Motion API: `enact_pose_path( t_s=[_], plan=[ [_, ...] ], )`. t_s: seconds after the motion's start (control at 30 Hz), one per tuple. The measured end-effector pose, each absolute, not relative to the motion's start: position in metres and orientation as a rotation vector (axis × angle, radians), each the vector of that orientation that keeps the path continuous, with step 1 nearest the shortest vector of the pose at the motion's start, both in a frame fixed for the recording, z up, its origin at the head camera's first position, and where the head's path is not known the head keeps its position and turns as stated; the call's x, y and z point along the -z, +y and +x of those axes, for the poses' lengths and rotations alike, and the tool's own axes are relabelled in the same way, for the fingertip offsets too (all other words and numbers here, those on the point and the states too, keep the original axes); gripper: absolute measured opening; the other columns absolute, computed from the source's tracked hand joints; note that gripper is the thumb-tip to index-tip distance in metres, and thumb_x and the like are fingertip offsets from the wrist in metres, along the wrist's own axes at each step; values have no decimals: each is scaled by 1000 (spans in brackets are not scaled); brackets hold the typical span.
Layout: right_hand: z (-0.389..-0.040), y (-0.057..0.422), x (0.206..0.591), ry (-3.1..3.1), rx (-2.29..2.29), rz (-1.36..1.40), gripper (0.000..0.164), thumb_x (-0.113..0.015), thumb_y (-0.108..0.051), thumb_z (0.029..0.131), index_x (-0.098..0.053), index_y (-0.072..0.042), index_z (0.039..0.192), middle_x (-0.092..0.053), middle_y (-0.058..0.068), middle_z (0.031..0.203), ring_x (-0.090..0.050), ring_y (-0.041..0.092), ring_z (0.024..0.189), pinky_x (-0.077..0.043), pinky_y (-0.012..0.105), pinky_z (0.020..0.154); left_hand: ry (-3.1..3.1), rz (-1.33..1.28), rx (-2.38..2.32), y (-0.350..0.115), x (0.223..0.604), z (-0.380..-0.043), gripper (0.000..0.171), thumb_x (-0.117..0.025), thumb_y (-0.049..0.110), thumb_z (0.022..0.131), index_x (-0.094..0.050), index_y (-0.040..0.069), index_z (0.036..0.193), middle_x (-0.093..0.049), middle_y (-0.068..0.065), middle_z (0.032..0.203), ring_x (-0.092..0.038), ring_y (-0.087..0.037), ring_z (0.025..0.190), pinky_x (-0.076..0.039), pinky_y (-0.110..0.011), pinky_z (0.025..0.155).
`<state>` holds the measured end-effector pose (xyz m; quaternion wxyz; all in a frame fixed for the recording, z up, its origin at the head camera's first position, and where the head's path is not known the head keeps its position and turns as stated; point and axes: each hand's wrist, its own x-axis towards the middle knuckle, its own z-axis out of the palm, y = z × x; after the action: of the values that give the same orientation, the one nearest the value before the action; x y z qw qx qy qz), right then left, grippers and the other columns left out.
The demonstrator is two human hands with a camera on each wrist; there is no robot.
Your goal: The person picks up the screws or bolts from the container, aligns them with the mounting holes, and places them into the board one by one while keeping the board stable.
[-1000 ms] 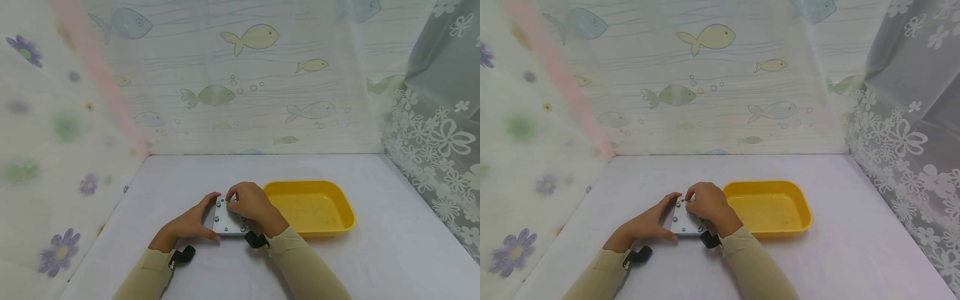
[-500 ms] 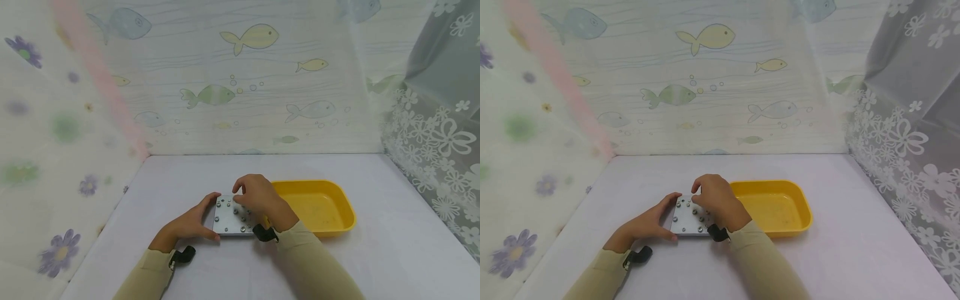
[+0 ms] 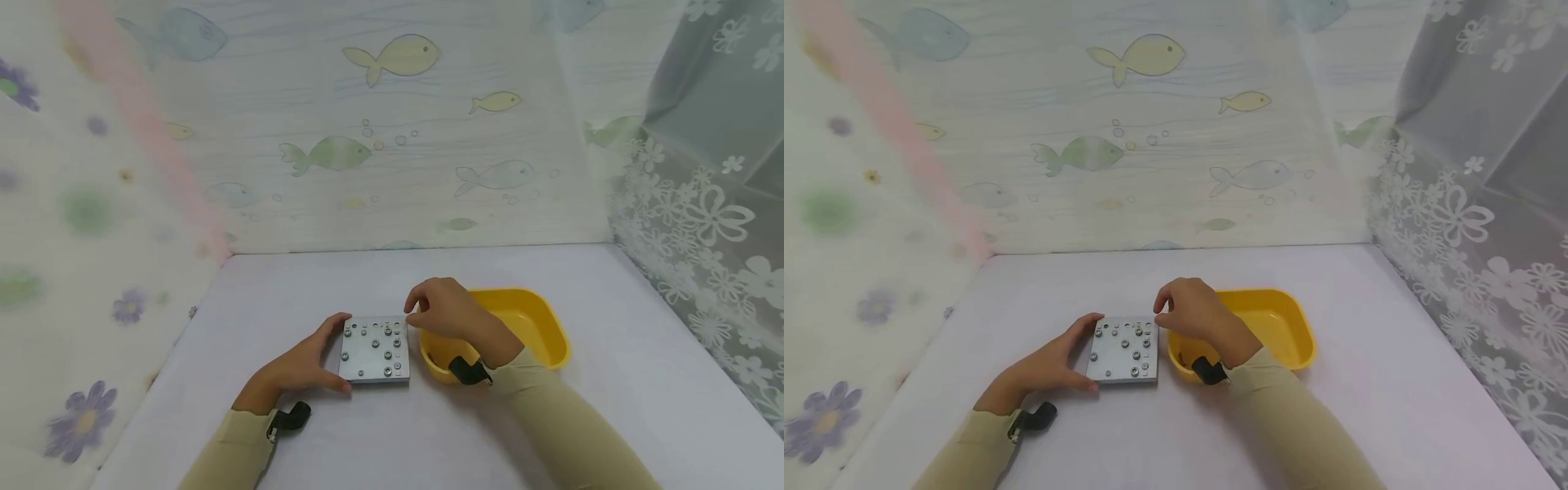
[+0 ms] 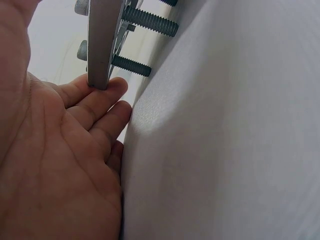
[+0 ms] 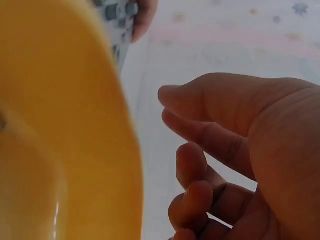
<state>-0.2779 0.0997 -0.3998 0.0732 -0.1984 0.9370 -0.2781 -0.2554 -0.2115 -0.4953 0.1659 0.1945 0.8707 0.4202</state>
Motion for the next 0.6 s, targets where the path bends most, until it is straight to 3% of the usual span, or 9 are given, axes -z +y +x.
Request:
enact_pose_path(
  t_s=[0.23,0.6],
  plan=[
    [-282,132,401,2765,749,-619,5,-78,-26,90,-78,-26,95,-64,-3,82,-56,18,83,-50,31,71,2467,579,-1215,-208,496,-256,135,-100,44,56,-20,27,163,-23,1,171,-14,-25,161,-12,-58,128],
    [-287,154,408,2569,589,-770,10,-80,-19,88,-79,-23,97,-67,-7,86,-58,14,83,-51,31,74,2480,544,-1205,-212,500,-253,135,-100,45,57,-19,32,163,-23,3,171,-13,-26,161,-11,-61,127]
  ],
)
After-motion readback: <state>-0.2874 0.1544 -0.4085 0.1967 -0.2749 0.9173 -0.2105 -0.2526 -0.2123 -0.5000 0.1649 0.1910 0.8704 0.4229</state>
